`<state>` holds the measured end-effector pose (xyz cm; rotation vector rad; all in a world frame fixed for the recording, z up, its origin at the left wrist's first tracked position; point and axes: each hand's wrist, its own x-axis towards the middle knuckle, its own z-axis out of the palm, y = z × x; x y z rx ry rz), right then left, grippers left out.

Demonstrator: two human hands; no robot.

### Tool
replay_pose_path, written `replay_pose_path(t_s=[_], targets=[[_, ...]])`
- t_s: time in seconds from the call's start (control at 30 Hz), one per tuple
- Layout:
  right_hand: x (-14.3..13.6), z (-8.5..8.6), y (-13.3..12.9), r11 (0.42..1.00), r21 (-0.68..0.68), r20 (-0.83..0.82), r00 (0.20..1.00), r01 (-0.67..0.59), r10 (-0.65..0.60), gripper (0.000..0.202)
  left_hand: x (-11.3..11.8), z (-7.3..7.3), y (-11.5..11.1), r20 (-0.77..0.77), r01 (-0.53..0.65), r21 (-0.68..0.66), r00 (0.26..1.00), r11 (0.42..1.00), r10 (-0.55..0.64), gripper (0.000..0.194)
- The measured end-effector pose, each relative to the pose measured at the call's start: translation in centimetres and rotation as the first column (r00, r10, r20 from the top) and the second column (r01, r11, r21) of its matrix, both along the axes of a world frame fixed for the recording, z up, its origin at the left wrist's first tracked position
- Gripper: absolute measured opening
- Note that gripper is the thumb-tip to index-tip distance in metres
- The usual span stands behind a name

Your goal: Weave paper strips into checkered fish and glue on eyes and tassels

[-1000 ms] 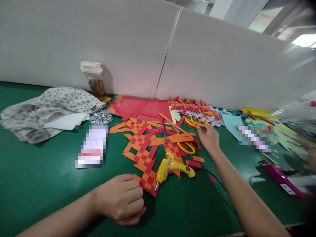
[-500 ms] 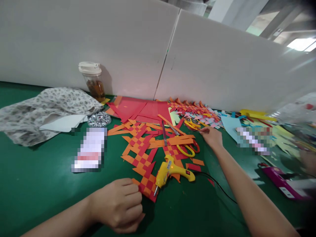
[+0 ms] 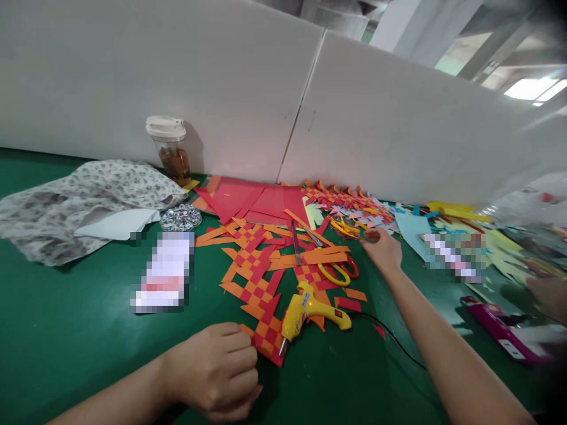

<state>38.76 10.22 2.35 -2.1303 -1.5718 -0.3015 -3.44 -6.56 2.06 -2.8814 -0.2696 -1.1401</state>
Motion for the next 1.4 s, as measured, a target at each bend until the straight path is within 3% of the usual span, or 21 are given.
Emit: replay_pose_path(t_s=[0.17, 0.3, 0.4, 0.6, 0.87, 1.03, 1.13, 1.27, 1.4], targets=[[-1.1, -0.8, 0.4, 0.993, -0.035, 0.074, 0.990, -0.116, 0.118, 0.016, 0.0, -0.3, -0.1, -0.014, -0.023, 0.004, 1.000, 1.000, 0.023, 0.026], [-2.1, -1.1, 0.9, 0.993, -0.085, 0.095, 0.992, -0.080, 0.088, 0.021, 0.0, -0.3, -0.1, -0.025, -0.022, 0.018, 0.999, 1.000, 0.022, 0.027], [-2.1, -0.6, 1.3, 0.992, -0.121, 0.101, 0.993, -0.048, 0.060, 0.018, 0.0, -0.1, 0.0, -0.019, -0.015, 0.016, 1.000, 1.000, 0.016, 0.026], [-1.4, 0.3, 1.2, 0.979, -0.179, 0.129, 0.984, -0.096, 0.120, 0.019, 0.0, -0.1, 0.0, 0.006, -0.002, 0.002, 1.000, 1.000, 0.002, 0.027], [-2.6, 0.1, -1.0, 0.990, -0.030, 0.215, 0.967, -0.136, 0.139, 0.015, 0.0, -0.1, 0.1, 0.000, -0.004, 0.005, 1.000, 1.000, 0.004, 0.026], [-4.3, 1.1, -1.9, 0.971, 0.119, 0.198, 0.964, -0.205, 0.179, 0.023, -0.1, 0.1, 0.0, -0.006, -0.030, -0.032, 1.000, 0.999, 0.030, 0.027], [-7.1, 2.5, -2.4, 0.933, 0.181, 0.176, 0.943, -0.311, 0.281, 0.026, -0.2, 0.1, 0.1, 0.017, -0.062, -0.104, 0.998, 0.993, 0.064, 0.022], [-13.0, 5.5, -4.0, 0.824, 0.145, 0.168, 0.834, -0.548, 0.525, 0.019, 0.1, 0.7, 0.9, 0.003, -0.166, -0.271, 0.985, 0.948, 0.174, 0.005], [-18.7, 8.8, -6.6, 0.611, 0.115, 0.000, 0.615, -0.783, 0.789, 0.018, 0.8, 2.6, 2.8, 0.064, -0.301, -0.510, 0.921, 0.806, 0.385, 0.011]])
